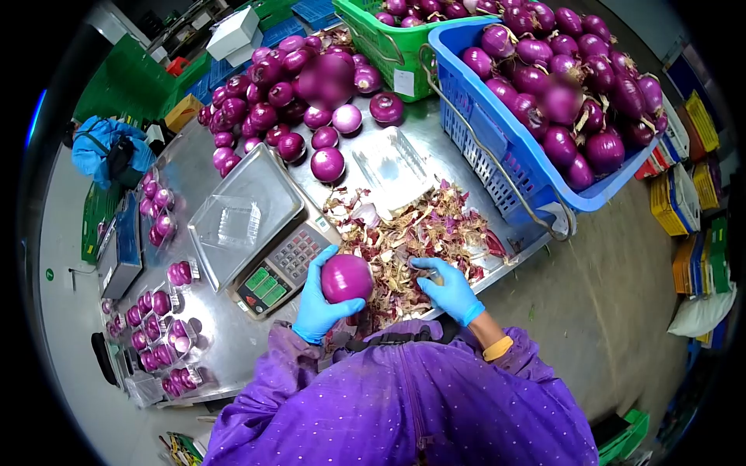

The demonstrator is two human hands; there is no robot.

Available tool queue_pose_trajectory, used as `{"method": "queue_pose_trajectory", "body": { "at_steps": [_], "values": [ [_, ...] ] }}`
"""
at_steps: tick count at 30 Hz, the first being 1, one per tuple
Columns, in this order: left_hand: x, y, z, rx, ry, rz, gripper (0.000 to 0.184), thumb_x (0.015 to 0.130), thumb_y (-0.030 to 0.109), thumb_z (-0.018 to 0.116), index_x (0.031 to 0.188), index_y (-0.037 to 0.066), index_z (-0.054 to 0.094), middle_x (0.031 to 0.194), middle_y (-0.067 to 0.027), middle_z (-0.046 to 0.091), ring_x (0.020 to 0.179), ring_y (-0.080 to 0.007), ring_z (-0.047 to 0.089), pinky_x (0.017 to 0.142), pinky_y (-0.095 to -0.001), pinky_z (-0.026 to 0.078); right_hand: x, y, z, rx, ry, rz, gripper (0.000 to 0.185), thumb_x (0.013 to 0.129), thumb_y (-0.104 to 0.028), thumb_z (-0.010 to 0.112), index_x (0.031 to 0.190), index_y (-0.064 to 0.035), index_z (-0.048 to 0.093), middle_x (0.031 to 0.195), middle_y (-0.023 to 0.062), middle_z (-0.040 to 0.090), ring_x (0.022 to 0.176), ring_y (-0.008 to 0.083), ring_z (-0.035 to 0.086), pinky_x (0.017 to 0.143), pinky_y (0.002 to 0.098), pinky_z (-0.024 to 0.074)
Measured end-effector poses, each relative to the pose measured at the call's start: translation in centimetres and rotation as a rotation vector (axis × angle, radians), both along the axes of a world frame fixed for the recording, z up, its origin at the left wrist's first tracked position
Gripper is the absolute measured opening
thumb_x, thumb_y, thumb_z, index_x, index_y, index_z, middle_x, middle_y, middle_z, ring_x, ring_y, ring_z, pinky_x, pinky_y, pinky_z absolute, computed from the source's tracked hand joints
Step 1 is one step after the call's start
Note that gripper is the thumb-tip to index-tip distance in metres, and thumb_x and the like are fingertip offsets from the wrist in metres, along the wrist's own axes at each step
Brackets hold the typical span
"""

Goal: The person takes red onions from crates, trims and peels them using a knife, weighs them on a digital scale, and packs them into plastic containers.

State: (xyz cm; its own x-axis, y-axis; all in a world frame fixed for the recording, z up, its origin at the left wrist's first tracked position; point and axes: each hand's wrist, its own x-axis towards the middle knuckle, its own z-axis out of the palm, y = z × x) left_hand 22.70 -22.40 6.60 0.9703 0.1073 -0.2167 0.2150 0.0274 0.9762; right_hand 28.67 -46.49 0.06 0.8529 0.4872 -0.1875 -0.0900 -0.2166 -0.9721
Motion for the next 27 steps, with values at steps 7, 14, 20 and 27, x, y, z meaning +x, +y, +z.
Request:
{"method": "queue_pose_trajectory", "body": {
  "at_steps": [7,14,20,27],
  "values": [
    [1.2,-0.9,4.0,0.767,-0.437,-0.338,0.106,0.052,0.027,0.088,0.141,0.006,0.033,0.134,-0.0177,0.045,0.12,-0.0323,0.049,0.101,-0.0401,0.04,0.1,4.3,3.6,0.566,0.612,0.059,0.061,0.086,-0.037,0.067,0.132,-0.0028,0.045,0.095,0.0077,0.062,0.048,0.0081,0.051,0.043,0.0213,0.0435],
    [-1.8,-1.5,-1.0,-0.415,-0.068,0.058,0.122,0.054,0.025,0.09,0.148,0.007,0.016,0.14,-0.0114,0.039,0.128,-0.0263,0.041,0.108,-0.0379,0.033,-1.6,6.2,-1.1,0.992,1.104,0.074,0.047,0.088,-0.042,0.062,0.12,-0.0101,0.054,0.072,0.0044,0.059,0.047,0.0156,0.053,0.043,0.0288,0.0472],
    [-2.5,-0.7,-3.0,-0.503,-0.046,0.277,0.101,0.057,0.024,0.085,0.141,0.005,0.031,0.131,-0.0108,0.047,0.12,-0.0245,0.049,0.101,-0.0383,0.042,1.7,4.9,2.3,-0.042,-0.392,-0.061,0.037,0.081,-0.025,0.073,0.106,-0.0016,0.058,0.098,0.0107,0.065,0.073,0.0175,0.064,0.065,0.0313,0.0524],
    [-2.5,0.5,-2.1,-0.316,-0.023,0.262,0.102,0.056,0.02,0.087,0.138,0.007,0.029,0.128,-0.0108,0.046,0.116,-0.0248,0.051,0.098,-0.0385,0.046,1.1,5.6,6.5,-0.427,-0.78,0.385,0.02,0.078,-0.016,0.062,0.093,-0.0089,0.051,0.082,0.0116,0.057,0.068,0.0331,0.061,0.058,0.0429,0.0501]
  ]
}}
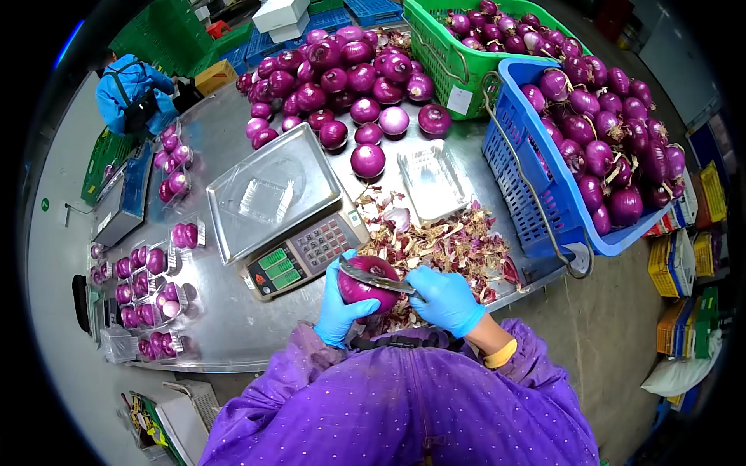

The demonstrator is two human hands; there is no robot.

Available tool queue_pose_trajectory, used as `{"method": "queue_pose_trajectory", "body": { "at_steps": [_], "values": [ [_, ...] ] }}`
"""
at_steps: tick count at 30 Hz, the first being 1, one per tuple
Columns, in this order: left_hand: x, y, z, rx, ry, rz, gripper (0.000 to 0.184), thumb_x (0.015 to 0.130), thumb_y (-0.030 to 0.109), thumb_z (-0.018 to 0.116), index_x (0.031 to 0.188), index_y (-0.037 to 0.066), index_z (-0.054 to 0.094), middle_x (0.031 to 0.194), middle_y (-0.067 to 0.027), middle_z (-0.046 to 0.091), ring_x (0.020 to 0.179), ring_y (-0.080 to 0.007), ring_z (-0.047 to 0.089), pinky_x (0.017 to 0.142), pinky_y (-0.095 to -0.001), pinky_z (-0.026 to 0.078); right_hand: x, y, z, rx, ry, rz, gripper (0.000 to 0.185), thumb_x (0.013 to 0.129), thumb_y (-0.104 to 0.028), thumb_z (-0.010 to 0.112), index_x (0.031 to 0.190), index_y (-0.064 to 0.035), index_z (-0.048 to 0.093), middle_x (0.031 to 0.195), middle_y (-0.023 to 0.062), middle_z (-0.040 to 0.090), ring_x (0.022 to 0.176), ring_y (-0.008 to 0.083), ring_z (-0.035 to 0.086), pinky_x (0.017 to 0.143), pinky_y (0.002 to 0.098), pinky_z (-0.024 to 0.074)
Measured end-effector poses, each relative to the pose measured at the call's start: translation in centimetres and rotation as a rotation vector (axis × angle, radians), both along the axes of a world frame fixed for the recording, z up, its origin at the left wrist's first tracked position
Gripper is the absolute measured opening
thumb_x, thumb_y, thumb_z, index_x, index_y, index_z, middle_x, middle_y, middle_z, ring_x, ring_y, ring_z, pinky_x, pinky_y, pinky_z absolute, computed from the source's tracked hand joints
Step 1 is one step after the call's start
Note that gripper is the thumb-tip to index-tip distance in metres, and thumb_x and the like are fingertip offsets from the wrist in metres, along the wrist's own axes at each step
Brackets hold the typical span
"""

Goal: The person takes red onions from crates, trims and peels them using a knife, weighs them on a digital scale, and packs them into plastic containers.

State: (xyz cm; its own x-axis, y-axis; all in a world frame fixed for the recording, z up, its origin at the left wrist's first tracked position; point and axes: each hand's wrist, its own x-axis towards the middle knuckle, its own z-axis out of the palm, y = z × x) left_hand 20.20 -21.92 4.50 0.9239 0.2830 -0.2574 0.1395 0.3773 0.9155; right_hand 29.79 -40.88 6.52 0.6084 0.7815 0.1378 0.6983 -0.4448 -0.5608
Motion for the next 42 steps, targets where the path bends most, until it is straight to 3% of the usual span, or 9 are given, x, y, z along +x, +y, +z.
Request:
{"method": "queue_pose_trajectory", "body": {
  "at_steps": [12,16,24,27,28,32,37,40,42],
  "values": [
    [-1.5,1.1,-0.3,0.046,0.053,-0.049,0.096,0.056,0.026,0.088,0.133,0.008,0.034,0.127,-0.0106,0.045,0.118,-0.0237,0.048,0.101,-0.0393,0.042,-1.4,-2.2,-5.2,-0.016,0.18,-0.032,0.017,0.078,-0.017,0.059,0.092,-0.0109,0.052,0.083,0.0121,0.06,0.071,0.0343,0.062,0.059,0.0456,0.0497],
    [-1.7,1.6,-0.6,-0.128,0.056,-0.168,0.079,0.067,0.034,0.078,0.13,0.006,0.04,0.123,-0.0126,0.051,0.115,-0.0248,0.051,0.1,-0.0395,0.042,-1.4,-2.2,-4.0,0.009,0.201,0.033,0.017,0.078,-0.018,0.058,0.092,-0.0108,0.052,0.082,0.0114,0.06,0.071,0.0338,0.062,0.059,0.0447,0.0495],
    [-2.4,1.2,-3.0,-0.664,0.26,-0.18,0.083,0.084,0.069,0.045,0.133,0.003,0.042,0.124,-0.0219,0.055,0.108,-0.0339,0.059,0.09,-0.0467,0.052,-0.3,-0.9,-1.7,-0.039,0.197,0.213,0.014,0.08,-0.019,0.056,0.091,-0.0107,0.052,0.078,0.0101,0.058,0.069,0.0319,0.061,0.057,0.0429,0.0475],
    [-3.0,1.7,-4.2,-1.085,0.159,-0.492,0.088,0.082,0.074,0.041,0.132,0.002,0.042,0.124,-0.0234,0.054,0.106,-0.0367,0.06,0.082,-0.0495,0.055,-0.5,-0.8,-2.1,-0.012,0.248,0.236,0.016,0.08,-0.019,0.058,0.092,-0.0109,0.054,0.079,0.0095,0.059,0.07,0.0315,0.061,0.058,0.0416,0.0479],
    [-3.1,1.5,-4.5,-0.975,0.191,-0.524,0.092,0.08,0.078,0.036,0.13,0.001,0.042,0.121,-0.0262,0.055,0.098,-0.0388,0.063,0.07,-0.0497,0.057,-0.7,-0.9,-2.4,0.002,0.272,0.237,0.016,0.08,-0.019,0.059,0.093,-0.0109,0.054,0.079,0.0095,0.06,0.071,0.0315,0.062,0.059,0.0414,0.0485],
    [-3.5,1.6,-6.1,-1.408,0.26,-0.543,0.1,0.08,0.079,0.028,0.132,-0.006,0.039,0.115,-0.0364,0.054,0.093,-0.0423,0.063,0.072,-0.047,0.056,-1.3,-3.2,-5.2,-0.025,0.372,0.101,0.018,0.079,-0.016,0.063,0.094,-0.0085,0.059,0.08,0.0127,0.063,0.073,0.0326,0.063,0.063,0.0391,0.0501],
    [-3.9,1.2,-5.9,-1.28,0.278,-0.456,0.103,0.076,0.079,0.038,0.136,-0.005,0.036,0.122,-0.0323,0.051,0.101,-0.0405,0.06,0.076,-0.0437,0.053,-1.3,-3.2,-5.3,0.229,0.455,-0.063,0.015,0.081,-0.014,0.062,0.095,-0.0081,0.061,0.083,0.0147,0.064,0.073,0.0353,0.063,0.063,0.0389,0.0496],
    [-3.1,2.9,-5.6,-0.821,0.321,-0.14,0.075,0.083,0.059,0.053,0.132,0.003,0.045,0.126,-0.0177,0.055,0.111,-0.0307,0.057,0.096,-0.0457,0.047,-1.0,-3.3,-6.3,0.248,0.497,-0.226,0.014,0.084,-0.015,0.063,0.094,-0.0056,0.063,0.08,0.0156,0.064,0.073,0.0314,0.064,0.063,0.0357,0.0492],
    [-1.3,6.3,-1.4,-0.466,0.101,-0.129,0.074,0.079,0.055,0.061,0.13,0.003,0.047,0.124,-0.0164,0.056,0.11,-0.0292,0.058,0.096,-0.0443,0.047,-1.4,-4.4,-8.1,0.223,0.54,-0.295,0.013,0.085,-0.014,0.064,0.093,-0.0046,0.064,0.08,0.0157,0.065,0.073,0.0265,0.066,0.064,0.0331,0.0494]
  ]
}}
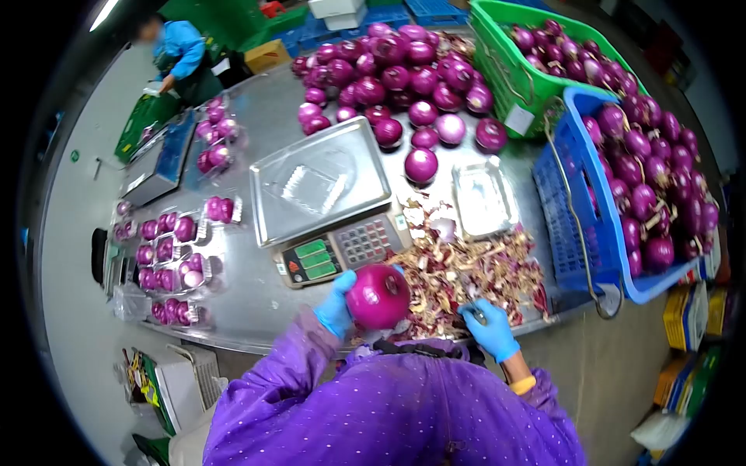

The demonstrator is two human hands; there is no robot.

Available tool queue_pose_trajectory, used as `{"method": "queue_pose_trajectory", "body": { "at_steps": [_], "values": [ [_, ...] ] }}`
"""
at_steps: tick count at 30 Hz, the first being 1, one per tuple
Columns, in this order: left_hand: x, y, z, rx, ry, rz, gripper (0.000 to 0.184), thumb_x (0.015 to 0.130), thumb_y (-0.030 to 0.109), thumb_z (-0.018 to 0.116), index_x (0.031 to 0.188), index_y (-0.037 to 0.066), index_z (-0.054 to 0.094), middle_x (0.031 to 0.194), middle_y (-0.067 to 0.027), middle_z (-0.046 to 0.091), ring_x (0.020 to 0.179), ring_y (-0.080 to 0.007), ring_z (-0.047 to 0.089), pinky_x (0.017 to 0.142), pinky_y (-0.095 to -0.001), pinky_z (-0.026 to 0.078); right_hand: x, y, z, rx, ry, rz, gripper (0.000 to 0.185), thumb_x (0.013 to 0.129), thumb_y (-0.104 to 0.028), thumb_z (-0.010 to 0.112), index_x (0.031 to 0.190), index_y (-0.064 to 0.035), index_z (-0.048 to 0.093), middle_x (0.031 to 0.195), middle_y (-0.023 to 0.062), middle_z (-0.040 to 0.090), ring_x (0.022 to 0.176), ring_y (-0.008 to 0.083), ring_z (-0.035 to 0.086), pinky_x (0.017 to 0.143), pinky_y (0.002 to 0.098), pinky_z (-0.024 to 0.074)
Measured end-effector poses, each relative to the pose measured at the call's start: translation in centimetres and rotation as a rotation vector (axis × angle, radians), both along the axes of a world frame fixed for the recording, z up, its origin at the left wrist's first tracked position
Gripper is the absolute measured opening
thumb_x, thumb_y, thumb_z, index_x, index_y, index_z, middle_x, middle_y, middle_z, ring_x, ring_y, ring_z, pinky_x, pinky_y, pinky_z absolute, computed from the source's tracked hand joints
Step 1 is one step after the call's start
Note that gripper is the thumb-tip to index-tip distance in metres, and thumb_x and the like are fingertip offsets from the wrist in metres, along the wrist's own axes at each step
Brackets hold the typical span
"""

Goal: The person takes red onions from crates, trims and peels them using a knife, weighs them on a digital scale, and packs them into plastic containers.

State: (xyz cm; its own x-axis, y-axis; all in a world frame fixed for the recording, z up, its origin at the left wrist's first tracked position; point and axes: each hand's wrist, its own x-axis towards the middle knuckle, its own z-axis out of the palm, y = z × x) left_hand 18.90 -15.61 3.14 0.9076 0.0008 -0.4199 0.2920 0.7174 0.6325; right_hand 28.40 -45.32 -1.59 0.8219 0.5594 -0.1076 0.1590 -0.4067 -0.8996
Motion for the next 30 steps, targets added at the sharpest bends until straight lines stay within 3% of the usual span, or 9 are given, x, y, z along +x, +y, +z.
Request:
{"method": "queue_pose_trajectory", "body": {
  "at_steps": [3,7,9,13,15,16,23,25,30],
  "values": [
    [3.0,7.5,6.0,0.732,-0.208,0.071,0.079,0.069,0.055,0.07,0.128,0.007,0.049,0.119,-0.0138,0.059,0.109,-0.0261,0.059,0.094,-0.0407,0.047,-0.7,-0.9,-0.5,0.009,0.069,-0.026,0.011,0.085,-0.01,0.064,0.094,-0.0026,0.065,0.083,0.0114,0.069,0.073,0.0169,0.066,0.066,0.0286,0.0501],
    [6.6,13.5,11.9,1.926,0.123,-0.002,0.085,0.061,0.06,0.074,0.127,0.012,0.05,0.116,-0.0173,0.059,0.103,-0.0308,0.061,0.091,-0.0386,0.048,-1.9,-0.9,-0.3,-0.008,0.135,-0.079,0.01,0.084,-0.007,0.064,0.094,-0.0022,0.066,0.082,0.0064,0.069,0.072,0.0088,0.059,0.068,0.0251,0.0485],
    [9.0,16.0,11.0,2.221,0.218,-0.144,0.086,0.058,0.061,0.075,0.124,0.011,0.051,0.11,-0.0186,0.06,0.098,-0.034,0.062,0.088,-0.0409,0.049,-2.2,-1.1,-1.2,-0.028,0.204,-0.082,0.01,0.084,-0.006,0.064,0.093,-0.0019,0.066,0.08,0.0044,0.067,0.07,0.007,0.056,0.066,0.0242,0.0471],
    [12.5,18.4,8.0,2.299,0.386,-0.536,0.089,0.053,0.06,0.078,0.122,0.012,0.05,0.112,-0.0185,0.058,0.099,-0.0373,0.06,0.087,-0.0444,0.048,-2.1,-0.4,-0.8,-0.032,0.216,-0.098,0.01,0.084,-0.007,0.064,0.092,-0.0019,0.067,0.076,0.0027,0.064,0.066,0.006,0.052,0.064,0.0229,0.0451],
    [12.8,18.6,6.8,2.257,0.364,-0.522,0.093,0.053,0.06,0.078,0.126,0.011,0.048,0.117,-0.0192,0.056,0.104,-0.0371,0.058,0.09,-0.0451,0.047,-1.9,-1.0,-1.7,-0.034,0.288,-0.134,0.01,0.084,-0.007,0.064,0.092,-0.002,0.067,0.074,0.0019,0.063,0.064,0.0058,0.051,0.062,0.0225,0.0443],
    [12.7,18.5,6.5,2.229,0.355,-0.519,0.095,0.053,0.06,0.078,0.128,0.011,0.047,0.119,-0.0195,0.055,0.106,-0.0369,0.057,0.091,-0.0454,0.046,-2.0,-0.9,-1.7,0.017,0.151,-0.127,0.01,0.085,-0.007,0.063,0.093,-0.0027,0.067,0.074,0.0005,0.062,0.064,0.0056,0.049,0.06,0.0224,0.0432],
    [5.6,22.7,9.4,2.095,-0.159,0.503,0.085,0.07,0.043,0.078,0.139,0.013,0.039,0.131,-0.0195,0.048,0.122,-0.0327,0.047,0.104,-0.0409,0.037,-2.2,-0.3,-1.2,-0.007,0.346,-0.159,0.011,0.087,-0.007,0.062,0.096,-0.0022,0.066,0.073,-0.0022,0.06,0.063,0.0045,0.048,0.057,0.0216,0.0409],
    [2.4,22.8,10.6,1.904,-0.079,0.583,0.082,0.071,0.041,0.079,0.138,0.011,0.041,0.13,-0.0158,0.047,0.121,-0.0283,0.047,0.103,-0.0389,0.037,-2.0,0.1,-2.1,-0.02,0.357,-0.125,0.011,0.087,-0.007,0.062,0.096,-0.0017,0.066,0.072,-0.0024,0.059,0.063,0.0043,0.047,0.057,0.0215,0.0405],
    [-1.9,23.6,10.1,1.734,0.016,0.608,0.083,0.071,0.04,0.079,0.138,0.011,0.041,0.132,-0.0174,0.046,0.121,-0.0293,0.046,0.103,-0.0388,0.037,-1.0,1.5,-2.2,-0.019,0.4,-0.065,0.011,0.087,-0.007,0.062,0.096,-0.0016,0.065,0.073,-0.0023,0.059,0.063,0.0042,0.047,0.056,0.021,0.0398]
  ]
}}
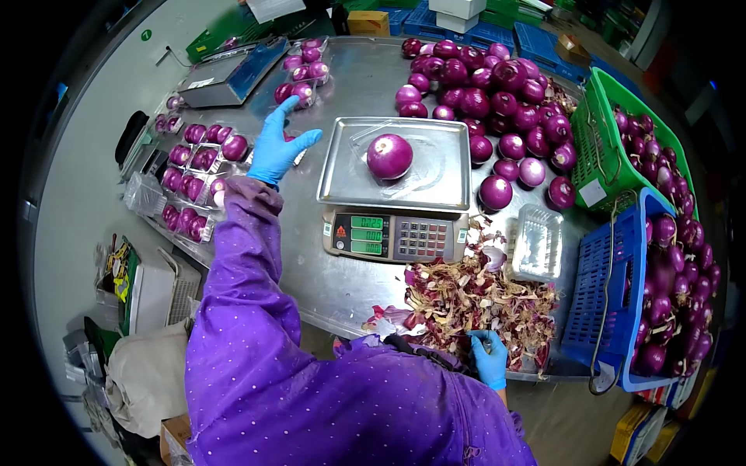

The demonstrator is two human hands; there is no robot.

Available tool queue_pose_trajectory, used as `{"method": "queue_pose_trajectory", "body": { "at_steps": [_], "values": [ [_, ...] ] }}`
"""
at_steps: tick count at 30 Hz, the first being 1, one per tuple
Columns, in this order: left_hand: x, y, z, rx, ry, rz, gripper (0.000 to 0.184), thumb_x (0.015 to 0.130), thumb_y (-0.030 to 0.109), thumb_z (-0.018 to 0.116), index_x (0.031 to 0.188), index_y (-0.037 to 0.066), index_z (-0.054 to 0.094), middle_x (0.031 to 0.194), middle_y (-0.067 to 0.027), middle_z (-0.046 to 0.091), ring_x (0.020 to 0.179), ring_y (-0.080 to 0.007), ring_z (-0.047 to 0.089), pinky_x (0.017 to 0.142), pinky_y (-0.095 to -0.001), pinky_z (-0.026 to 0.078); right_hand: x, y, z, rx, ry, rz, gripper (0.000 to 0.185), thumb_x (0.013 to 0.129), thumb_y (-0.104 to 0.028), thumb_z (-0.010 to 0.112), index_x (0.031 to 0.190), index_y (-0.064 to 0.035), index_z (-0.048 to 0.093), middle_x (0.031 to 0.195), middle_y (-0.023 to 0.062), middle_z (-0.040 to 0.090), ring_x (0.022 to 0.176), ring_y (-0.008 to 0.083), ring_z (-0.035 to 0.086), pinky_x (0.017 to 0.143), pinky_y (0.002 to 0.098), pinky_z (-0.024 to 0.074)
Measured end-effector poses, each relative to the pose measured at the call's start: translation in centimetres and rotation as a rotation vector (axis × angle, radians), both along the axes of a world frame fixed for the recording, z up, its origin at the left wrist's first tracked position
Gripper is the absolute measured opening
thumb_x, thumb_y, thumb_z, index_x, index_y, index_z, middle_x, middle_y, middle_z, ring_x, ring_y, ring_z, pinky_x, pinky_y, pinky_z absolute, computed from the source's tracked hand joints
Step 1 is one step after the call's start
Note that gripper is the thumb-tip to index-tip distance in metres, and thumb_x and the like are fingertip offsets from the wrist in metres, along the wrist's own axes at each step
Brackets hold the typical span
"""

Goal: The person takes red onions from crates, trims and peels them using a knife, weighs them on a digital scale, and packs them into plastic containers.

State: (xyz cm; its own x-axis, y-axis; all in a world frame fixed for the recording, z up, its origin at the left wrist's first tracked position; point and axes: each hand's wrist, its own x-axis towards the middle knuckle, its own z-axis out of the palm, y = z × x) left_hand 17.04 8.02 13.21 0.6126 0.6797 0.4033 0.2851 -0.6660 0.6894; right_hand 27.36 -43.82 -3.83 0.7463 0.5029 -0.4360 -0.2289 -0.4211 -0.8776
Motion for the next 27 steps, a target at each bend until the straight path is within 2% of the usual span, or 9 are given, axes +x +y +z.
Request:
{"method": "queue_pose_trajectory", "body": {
  "at_steps": [8,11,12,13,15,17,19,21,27],
  "values": [
    [6.1,-3.4,-4.2,-0.322,0.114,-0.226,0.081,0.073,0.035,0.078,0.139,0.007,0.04,0.137,-0.0161,0.045,0.128,-0.0286,0.042,0.107,-0.0395,0.033,0.2,0.9,0.0,-0.033,0.015,0.062,0.011,0.087,-0.007,0.062,0.096,-0.0011,0.065,0.076,0.0002,0.062,0.066,0.0062,0.051,0.061,0.0222,0.0426],
    [10.2,-4.4,-7.5,-0.389,0.067,-0.371,0.086,0.066,0.034,0.083,0.136,0.005,0.042,0.134,-0.0167,0.046,0.128,-0.0291,0.042,0.109,-0.0362,0.032,-0.4,0.8,0.6,-0.005,-0.12,0.051,0.012,0.087,-0.006,0.062,0.096,-0.0003,0.064,0.083,0.0041,0.066,0.074,0.0089,0.056,0.069,0.0241,0.0458],
    [10.8,-5.4,-7.3,-0.214,0.224,-0.288,0.088,0.063,0.033,0.084,0.135,0.005,0.043,0.133,-0.0176,0.047,0.128,-0.0308,0.042,0.109,-0.0343,0.032,-0.5,0.4,0.4,-0.009,-0.141,0.026,0.012,0.086,-0.005,0.061,0.097,0.0001,0.064,0.089,0.0067,0.068,0.081,0.0114,0.059,0.075,0.0258,0.0467],
    [11.9,-4.1,-10.5,0.024,0.244,-0.276,0.093,0.059,0.038,0.084,0.137,0.011,0.042,0.138,-0.017,0.042,0.13,-0.0324,0.039,0.11,-0.0447,0.027,-0.5,0.1,0.5,-0.015,-0.156,0.014,0.012,0.086,-0.005,0.061,0.097,0.0003,0.064,0.091,0.0064,0.067,0.082,0.0119,0.059,0.077,0.0263,0.0468],
    [12.6,-5.5,-8.6,0.082,0.563,-0.106,0.103,0.054,0.046,0.082,0.143,0.023,0.035,0.149,-0.012,0.031,0.136,-0.0326,0.032,0.106,-0.0655,0.011,-0.6,-0.4,0.4,-0.016,-0.028,-0.092,0.01,0.087,-0.006,0.062,0.095,-0.0023,0.065,0.074,0.0012,0.061,0.062,0.0066,0.053,0.056,0.0214,0.0426],
    [12.6,-4.9,-8.4,-0.022,0.49,-0.074,0.104,0.054,0.044,0.083,0.143,0.024,0.034,0.148,-0.0122,0.031,0.136,-0.0324,0.031,0.106,-0.0646,0.015,-1.0,-0.4,1.0,0.003,-0.099,-0.12,0.009,0.087,-0.006,0.061,0.094,-0.0034,0.066,0.067,-0.0023,0.055,0.055,0.0043,0.046,0.049,0.0199,0.0369],
    [12.2,-4.3,-8.9,-0.075,0.316,-0.169,0.104,0.054,0.031,0.086,0.143,0.014,0.034,0.144,-0.016,0.035,0.135,-0.034,0.031,0.111,-0.0446,0.027,-1.5,0.3,2.4,0.011,0.037,-0.204,0.004,0.087,-0.007,0.063,0.089,-0.0038,0.063,0.062,-0.0019,0.054,0.049,0.0057,0.047,0.046,0.0205,0.0359],
    [11.4,-3.4,-10.0,-0.101,0.203,-0.283,0.103,0.054,0.026,0.086,0.142,0.009,0.034,0.142,-0.0182,0.036,0.134,-0.0346,0.033,0.112,-0.0361,0.029,-1.1,-1.2,-1.9,0.01,0.065,-0.206,0.006,0.088,-0.01,0.063,0.089,-0.0044,0.063,0.056,-0.0019,0.052,0.044,0.0068,0.046,0.042,0.0219,0.0354],
    [9.3,-3.9,-9.2,-0.166,0.059,-0.191,0.098,0.054,0.021,0.087,0.138,0.011,0.04,0.133,-0.0169,0.044,0.126,-0.0324,0.042,0.109,-0.0374,0.034,0.0,0.8,-1.3,-0.035,0.008,-0.085,0.008,0.09,-0.011,0.061,0.093,-0.0033,0.061,0.061,0.002,0.056,0.048,0.0082,0.05,0.042,0.0225,0.0376]
  ]
}}
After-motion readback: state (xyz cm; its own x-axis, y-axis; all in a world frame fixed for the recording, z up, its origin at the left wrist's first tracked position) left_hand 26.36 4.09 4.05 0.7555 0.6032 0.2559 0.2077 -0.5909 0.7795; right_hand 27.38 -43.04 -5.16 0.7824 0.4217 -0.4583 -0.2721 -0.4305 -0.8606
